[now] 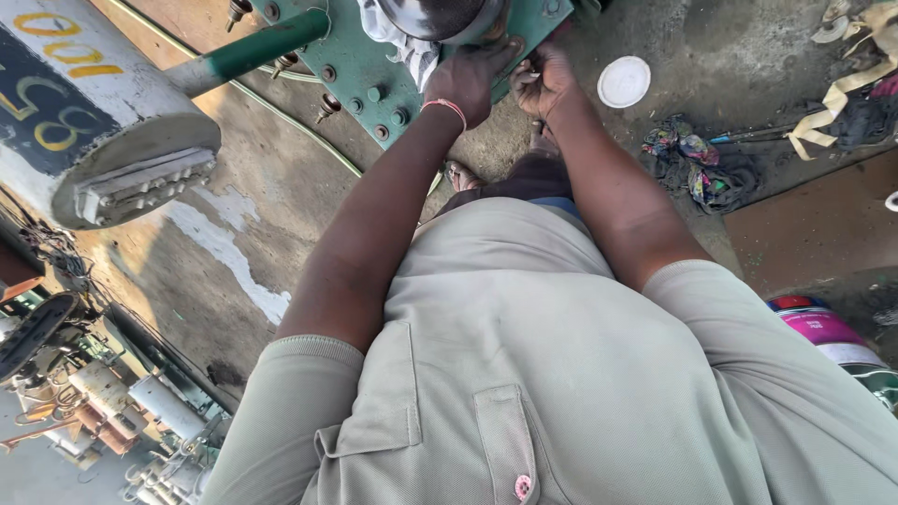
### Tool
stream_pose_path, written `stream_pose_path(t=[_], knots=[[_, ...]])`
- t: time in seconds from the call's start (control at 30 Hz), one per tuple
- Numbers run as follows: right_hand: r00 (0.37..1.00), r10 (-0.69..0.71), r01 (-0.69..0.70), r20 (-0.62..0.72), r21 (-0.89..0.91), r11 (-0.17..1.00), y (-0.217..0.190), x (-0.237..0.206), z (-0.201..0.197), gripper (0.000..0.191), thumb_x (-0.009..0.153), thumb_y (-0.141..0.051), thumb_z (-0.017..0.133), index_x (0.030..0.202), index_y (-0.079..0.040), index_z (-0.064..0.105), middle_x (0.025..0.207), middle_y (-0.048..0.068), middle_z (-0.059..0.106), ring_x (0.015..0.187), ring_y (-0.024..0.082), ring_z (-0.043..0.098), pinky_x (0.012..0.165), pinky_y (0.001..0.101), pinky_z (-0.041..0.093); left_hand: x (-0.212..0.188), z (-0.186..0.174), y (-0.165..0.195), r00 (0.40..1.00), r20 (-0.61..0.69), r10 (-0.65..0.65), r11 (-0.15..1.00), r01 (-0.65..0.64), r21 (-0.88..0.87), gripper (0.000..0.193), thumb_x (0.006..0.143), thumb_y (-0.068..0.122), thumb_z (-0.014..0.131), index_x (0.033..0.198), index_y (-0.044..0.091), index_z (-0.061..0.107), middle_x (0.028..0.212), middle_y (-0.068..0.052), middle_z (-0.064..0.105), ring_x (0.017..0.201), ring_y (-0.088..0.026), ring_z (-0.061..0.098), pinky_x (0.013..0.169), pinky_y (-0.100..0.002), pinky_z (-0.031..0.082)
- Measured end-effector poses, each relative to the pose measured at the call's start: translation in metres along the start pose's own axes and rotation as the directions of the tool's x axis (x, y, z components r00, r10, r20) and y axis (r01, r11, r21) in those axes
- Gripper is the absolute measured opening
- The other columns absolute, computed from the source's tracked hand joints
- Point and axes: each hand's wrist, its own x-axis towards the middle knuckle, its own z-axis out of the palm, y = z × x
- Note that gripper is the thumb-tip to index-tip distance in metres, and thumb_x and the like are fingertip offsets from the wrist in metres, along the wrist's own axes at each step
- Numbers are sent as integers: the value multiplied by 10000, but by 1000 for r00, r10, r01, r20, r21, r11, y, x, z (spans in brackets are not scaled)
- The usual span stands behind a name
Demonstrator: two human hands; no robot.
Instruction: The person works on a green transformer unit placed on the ground, first unscrewing bolts by hand along its edge, then picking up wrenches and using them to loosen fasteners around the insulators on top of the unit.
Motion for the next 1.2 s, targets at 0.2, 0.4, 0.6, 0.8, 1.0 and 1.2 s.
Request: stream_pose_path(t=[0.2, 0.4, 0.6, 0.8, 1.0, 1.2], knots=[[996, 90, -91, 21, 35, 995, 6, -9, 7, 121, 937, -55, 675, 869, -22, 580, 730, 40, 580, 617, 127, 582, 466, 187, 441, -23, -7, 0, 973, -91, -211, 971, 198, -131, 588, 841, 20, 588, 1369, 272, 652, 1355, -60, 656, 1152, -317, 651, 981, -450, 542], [999, 35, -34, 7, -27, 999, 4, -2, 1, 103, 953, -55, 666, 896, -19, 588, 743, 44, 586, 616, 118, 588, 468, 193, 435, -25, 6, -4, 968, -207, -144, 988, 128, -88, 460, 862, 100, 642, 1302, 229, 687, 1301, -40, 674, 1160, -306, 629, 946, -447, 542], [997, 80, -80, -7, -160, 984, 4, -3, 6, 142, 982, -149, 654, 912, -38, 600, 772, 53, 601, 677, 158, 611, 590, 299, 543, -26, 9, -5, 973, -211, -89, 996, 94, 10, 380, 863, 152, 677, 1236, 207, 719, 1323, -61, 636, 1143, -315, 630, 922, -442, 540], [988, 69, -126, -141, -454, 882, 8, -24, 17, 371, 895, -365, 589, 1175, -124, 623, 1107, 163, 686, 1076, 398, 675, 965, 694, 498, -26, 12, -7, 979, -185, -89, 996, 86, -21, 344, 850, 163, 715, 1190, 209, 745, 1348, -41, 612, 1148, -300, 629, 952, -426, 541], [995, 94, -94, -18, -350, 932, 8, -14, 7, 400, 995, -356, 572, 1283, -80, 596, 1260, 195, 662, 1207, 422, 650, 1032, 650, 531, -25, 11, -5, 982, -169, -88, 996, 89, 1, 348, 836, 171, 737, 1182, 209, 749, 1350, -49, 586, 1141, -300, 624, 936, -431, 546], [997, 81, -70, 18, -327, 942, 6, -5, -6, 433, 1030, -395, 537, 1293, -57, 597, 1254, 213, 676, 1122, 408, 626, 894, 557, 535, -22, 11, -2, 985, -138, -101, 993, 108, 46, 320, 851, 124, 695, 1155, 205, 755, 1360, -51, 576, 1137, -287, 626, 917, -427, 557]])
